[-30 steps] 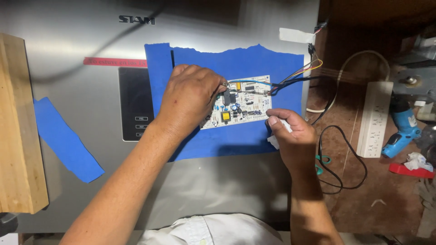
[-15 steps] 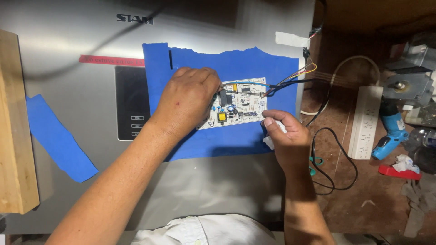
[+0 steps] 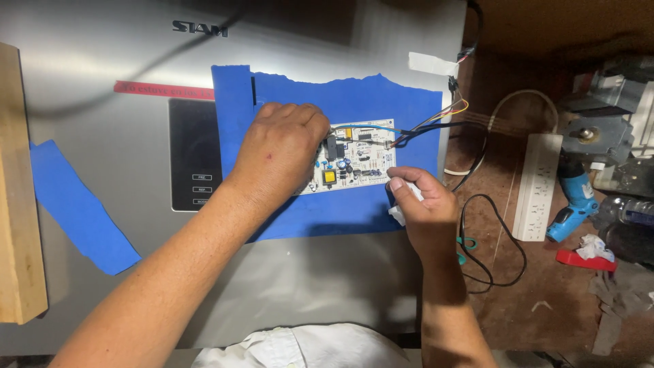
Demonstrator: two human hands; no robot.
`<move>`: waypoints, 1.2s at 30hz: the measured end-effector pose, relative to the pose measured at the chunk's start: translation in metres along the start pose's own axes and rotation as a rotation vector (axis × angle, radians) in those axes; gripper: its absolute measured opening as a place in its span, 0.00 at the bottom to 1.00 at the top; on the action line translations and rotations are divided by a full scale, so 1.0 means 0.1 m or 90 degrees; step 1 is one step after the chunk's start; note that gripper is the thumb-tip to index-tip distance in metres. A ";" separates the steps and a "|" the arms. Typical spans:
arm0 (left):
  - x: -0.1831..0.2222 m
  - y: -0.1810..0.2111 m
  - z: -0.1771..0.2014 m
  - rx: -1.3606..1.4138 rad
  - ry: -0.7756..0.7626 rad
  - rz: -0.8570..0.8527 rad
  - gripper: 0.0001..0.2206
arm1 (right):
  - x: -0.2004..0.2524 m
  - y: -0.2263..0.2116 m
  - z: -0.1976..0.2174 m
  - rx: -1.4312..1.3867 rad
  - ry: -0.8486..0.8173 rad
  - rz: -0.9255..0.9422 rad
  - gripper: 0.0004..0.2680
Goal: Connecting wire harnesses to a circuit board and cleaning the board before mounting it on a refrigerator door.
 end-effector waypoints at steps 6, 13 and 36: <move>0.07 0.00 -0.01 0.005 0.004 0.020 0.05 | 0.01 -0.04 -0.01 -0.010 0.008 -0.015 0.09; 0.16 0.02 0.01 0.079 0.042 0.036 0.04 | -0.08 -0.03 -0.03 0.001 0.030 -0.063 0.13; 0.31 0.06 -0.07 0.044 0.094 0.015 0.06 | -0.13 0.04 -0.07 0.010 0.007 -0.095 0.12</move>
Point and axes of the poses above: each hand's wrist, its own x-axis away from the middle knuckle, its own z-axis out of the back of the hand, y = z × x, the point moved 5 cm from there along -x, towards the middle knuckle, and after that the axes turned 3 degrees about -y, right-handed, at the moved point
